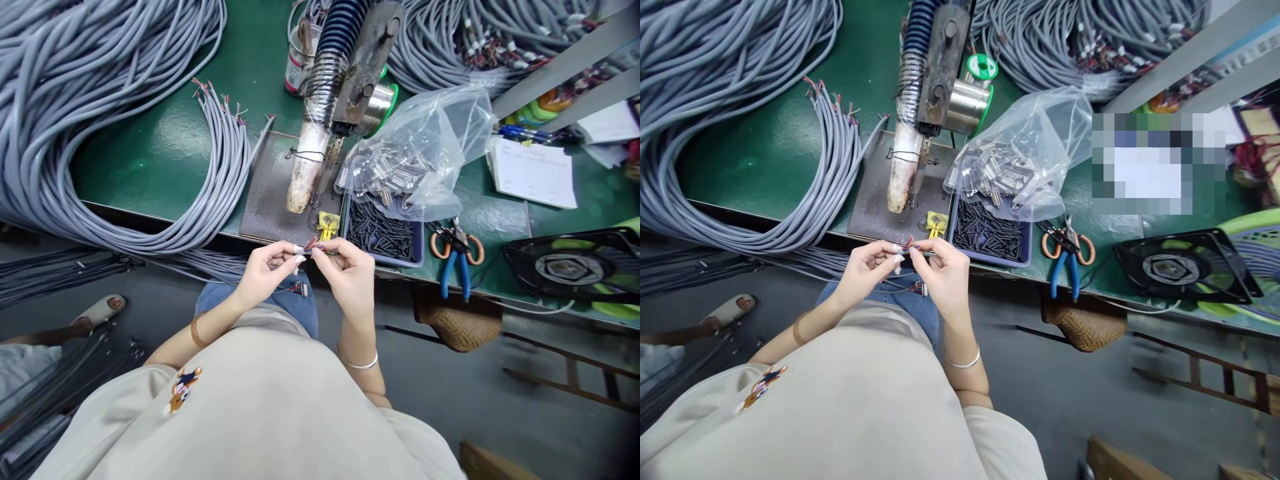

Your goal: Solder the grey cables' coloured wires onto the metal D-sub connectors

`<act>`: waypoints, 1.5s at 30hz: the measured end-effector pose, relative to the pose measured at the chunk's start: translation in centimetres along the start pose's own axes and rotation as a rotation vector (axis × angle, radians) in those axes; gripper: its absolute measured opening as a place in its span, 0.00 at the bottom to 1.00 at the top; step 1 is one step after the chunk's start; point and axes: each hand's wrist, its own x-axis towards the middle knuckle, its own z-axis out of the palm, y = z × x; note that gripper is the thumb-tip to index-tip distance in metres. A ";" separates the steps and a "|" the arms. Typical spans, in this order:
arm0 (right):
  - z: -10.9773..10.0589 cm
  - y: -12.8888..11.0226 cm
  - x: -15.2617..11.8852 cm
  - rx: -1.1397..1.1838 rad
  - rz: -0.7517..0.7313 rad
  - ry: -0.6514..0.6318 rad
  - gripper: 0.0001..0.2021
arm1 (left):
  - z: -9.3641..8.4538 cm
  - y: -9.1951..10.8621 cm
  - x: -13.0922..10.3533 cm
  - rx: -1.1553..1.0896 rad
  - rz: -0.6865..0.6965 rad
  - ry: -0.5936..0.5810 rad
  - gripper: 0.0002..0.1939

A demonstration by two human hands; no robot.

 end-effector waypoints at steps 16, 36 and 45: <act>0.4 0.1 0.0 0.118 0.082 0.065 0.06 | 0.5 0.9 0.5 -0.132 -0.132 -0.012 0.23; 0.3 0.3 0.1 0.140 0.144 0.061 0.10 | 0.7 0.0 0.2 -0.030 -0.065 0.006 0.15; 0.6 -0.5 -0.4 -0.035 0.000 0.076 0.11 | 0.7 -0.2 0.2 -0.111 -0.042 0.018 0.17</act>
